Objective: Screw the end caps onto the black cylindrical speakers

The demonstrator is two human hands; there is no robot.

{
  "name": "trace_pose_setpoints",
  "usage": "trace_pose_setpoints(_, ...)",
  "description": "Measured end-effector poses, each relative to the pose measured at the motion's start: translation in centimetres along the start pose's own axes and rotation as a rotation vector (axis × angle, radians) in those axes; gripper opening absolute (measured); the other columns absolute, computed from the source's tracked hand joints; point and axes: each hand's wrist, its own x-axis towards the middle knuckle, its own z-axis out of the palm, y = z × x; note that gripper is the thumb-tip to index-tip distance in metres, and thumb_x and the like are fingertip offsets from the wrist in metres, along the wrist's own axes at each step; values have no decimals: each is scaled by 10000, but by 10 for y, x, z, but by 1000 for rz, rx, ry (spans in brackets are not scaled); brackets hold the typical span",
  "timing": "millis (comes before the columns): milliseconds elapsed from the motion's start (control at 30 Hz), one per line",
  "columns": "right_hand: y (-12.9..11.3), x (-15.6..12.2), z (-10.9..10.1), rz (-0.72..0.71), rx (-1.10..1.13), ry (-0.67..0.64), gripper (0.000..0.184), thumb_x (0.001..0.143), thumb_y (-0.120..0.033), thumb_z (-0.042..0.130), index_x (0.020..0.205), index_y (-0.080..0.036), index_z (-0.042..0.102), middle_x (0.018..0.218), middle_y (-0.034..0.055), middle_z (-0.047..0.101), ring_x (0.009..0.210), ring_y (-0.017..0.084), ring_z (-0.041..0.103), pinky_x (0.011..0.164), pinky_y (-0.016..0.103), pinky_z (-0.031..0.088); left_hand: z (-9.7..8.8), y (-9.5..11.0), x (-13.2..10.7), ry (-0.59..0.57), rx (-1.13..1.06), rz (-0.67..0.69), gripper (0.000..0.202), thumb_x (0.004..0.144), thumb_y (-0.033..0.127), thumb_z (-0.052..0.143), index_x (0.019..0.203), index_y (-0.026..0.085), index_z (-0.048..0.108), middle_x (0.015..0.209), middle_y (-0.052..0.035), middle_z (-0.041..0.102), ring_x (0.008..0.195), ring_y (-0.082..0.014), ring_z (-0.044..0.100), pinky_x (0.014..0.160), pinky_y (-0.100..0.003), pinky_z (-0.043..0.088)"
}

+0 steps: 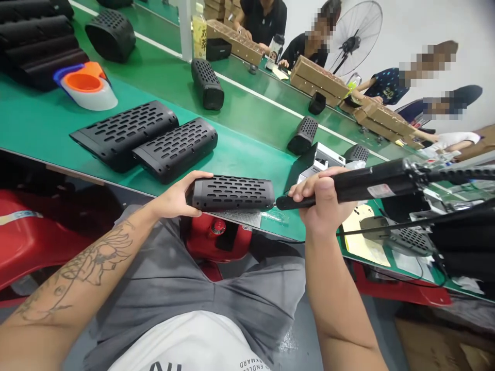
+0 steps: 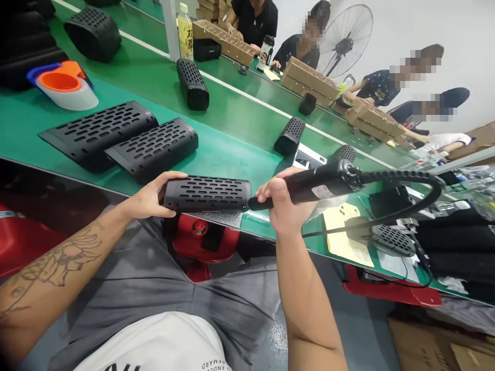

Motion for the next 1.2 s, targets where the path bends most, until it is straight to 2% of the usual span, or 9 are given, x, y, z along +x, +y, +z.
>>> trace_pose_setpoints(100, 8, 2, 1, 33, -34, -11, 539, 983, -677, 1072, 947, -294, 696, 597, -115, 620, 447, 145, 651, 493, 307, 650, 0, -2, 0, 19, 50, 36, 1072, 786, 397, 1008, 1773, 320, 600, 1712, -117, 763, 1540, -403, 811, 1315, -505, 700)
trace_pose_setpoints(233, 12, 2, 3, 85, -19, -22, 544, 960, -647, 1101, 953, -287, 693, 614, -113, 640, 455, 139, 642, 501, 301, 639, -1, -4, -1, 32, 97, 42, 1084, 792, 483, 1046, 1777, 327, 621, 1735, -116, 745, 1561, -413, 792, 1357, -515, 672)
trace_pose_setpoints(533, 18, 7, 3, 98, 14, -238, 564, 939, -622, 1109, 902, -297, 649, 569, -125, 604, 400, 121, 551, 453, 286, 591, 2, -5, -1, 98, 127, 13, 1119, 749, 635, 1103, 1747, 343, 689, 1655, -108, 782, 1467, -425, 821, 1263, -523, 731)
trace_pose_setpoints(733, 18, 4, -1, 149, 18, -259, 558, 933, -592, 1121, 881, -286, 658, 574, -119, 622, 426, 117, 564, 502, 286, 624, 2, -3, -2, 93, 91, -12, 1151, 719, 559, 1108, 1766, 343, 682, 1640, -102, 790, 1458, -426, 819, 1259, -522, 732)
trace_pose_setpoints(900, 8, -2, -2, 206, -9, -294, 540, 950, -567, 1122, 852, -267, 684, 625, -83, 672, 512, 137, 657, 528, 286, 611, 1, 1, 0, 77, 137, -3, 1111, 736, 493, 1064, 1763, 348, 665, 1688, -97, 772, 1456, -419, 824, 1295, -537, 714)
trace_pose_setpoints(967, 6, 3, -8, 188, -36, -241, 533, 942, -601, 1121, 893, -269, 706, 627, -91, 657, 511, 143, 655, 530, 303, 627, 3, 4, 1, 78, 155, 1, 1073, 755, 444, 1032, 1761, 345, 671, 1717, -94, 758, 1475, -416, 817, 1330, -549, 694)
trace_pose_setpoints(1033, 10, 18, -24, 119, -85, -116, 536, 963, -668, 1081, 944, -280, 712, 616, -107, 618, 483, 152, 632, 533, 333, 653, 7, 6, 4, 83, 157, 14, 1044, 758, 390, 1001, 1751, 340, 682, 1739, -94, 747, 1507, -417, 803, 1365, -558, 670)
trace_pose_setpoints(1133, 30, 51, -67, -73, -240, 193, 500, 1045, -724, 980, 1018, -299, 718, 630, -102, 607, 467, 170, 616, 513, 356, 631, 14, 5, 9, 80, 137, 48, 1042, 742, 353, 984, 1739, 346, 684, 1744, -97, 744, 1532, -428, 789, 1381, -569, 658)
trace_pose_setpoints(1200, 49, 70, -100, -190, -393, 310, 530, 1014, -743, 1006, 990, -307, 706, 636, -85, 628, 474, 170, 601, 521, 370, 624, 19, 1, 12, 79, 128, 67, 1046, 747, 357, 982, 1746, 357, 673, 1738, -97, 743, 1519, -428, 791, 1367, -572, 667)
